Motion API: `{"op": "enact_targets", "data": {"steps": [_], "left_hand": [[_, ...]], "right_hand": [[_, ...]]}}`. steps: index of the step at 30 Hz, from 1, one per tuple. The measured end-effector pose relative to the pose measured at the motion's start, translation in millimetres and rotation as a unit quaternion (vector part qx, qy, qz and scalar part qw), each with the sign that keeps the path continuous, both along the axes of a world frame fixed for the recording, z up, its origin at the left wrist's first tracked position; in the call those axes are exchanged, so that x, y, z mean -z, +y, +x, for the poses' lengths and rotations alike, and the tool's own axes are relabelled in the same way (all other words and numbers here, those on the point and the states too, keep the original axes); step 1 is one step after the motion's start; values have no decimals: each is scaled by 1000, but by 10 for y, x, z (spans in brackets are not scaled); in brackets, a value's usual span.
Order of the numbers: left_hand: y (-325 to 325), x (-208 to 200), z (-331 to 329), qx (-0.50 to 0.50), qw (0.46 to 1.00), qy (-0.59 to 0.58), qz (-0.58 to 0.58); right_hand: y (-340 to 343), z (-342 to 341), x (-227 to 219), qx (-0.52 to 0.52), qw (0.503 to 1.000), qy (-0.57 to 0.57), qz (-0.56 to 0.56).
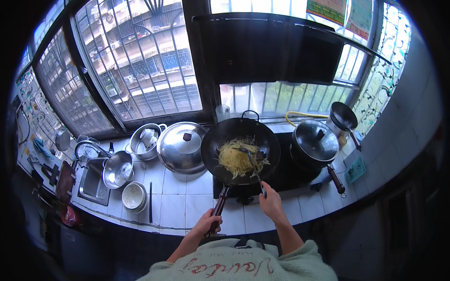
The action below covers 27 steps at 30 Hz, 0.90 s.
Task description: The person stir-fries noodles in a wok on a gas stove, adding seasoning from a bottle and repeatedly stirring with a spatula. The person briefly washes hands at the sink and returns to continue stirring the noodles.
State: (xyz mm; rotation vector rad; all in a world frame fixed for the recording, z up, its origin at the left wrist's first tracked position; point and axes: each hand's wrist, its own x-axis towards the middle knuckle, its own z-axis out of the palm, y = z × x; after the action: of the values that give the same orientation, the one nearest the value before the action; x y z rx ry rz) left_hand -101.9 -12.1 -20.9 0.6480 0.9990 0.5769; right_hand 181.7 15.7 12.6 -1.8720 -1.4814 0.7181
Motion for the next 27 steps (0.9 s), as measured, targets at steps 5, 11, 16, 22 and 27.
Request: {"op": "enact_targets", "data": {"steps": [5,11,16,22,27], "left_hand": [[-8,-62,21,0,999,-36,-15],[-2,-51,19,-11,1000,-23,-13],[2,-39,27,-12,999,-48,-15],[12,-67,22,0,999,-34,-10],[-7,-77,26,-13,1000,-20,-9]], "right_hand": [[83,47,-69,-1,989,-100,109],[129,33,73,45,907,407,-95],[-43,125,33,-52,632,769,-77],[16,121,-18,10,551,826,-120],[113,39,-98,-59,603,788,-107]]}}
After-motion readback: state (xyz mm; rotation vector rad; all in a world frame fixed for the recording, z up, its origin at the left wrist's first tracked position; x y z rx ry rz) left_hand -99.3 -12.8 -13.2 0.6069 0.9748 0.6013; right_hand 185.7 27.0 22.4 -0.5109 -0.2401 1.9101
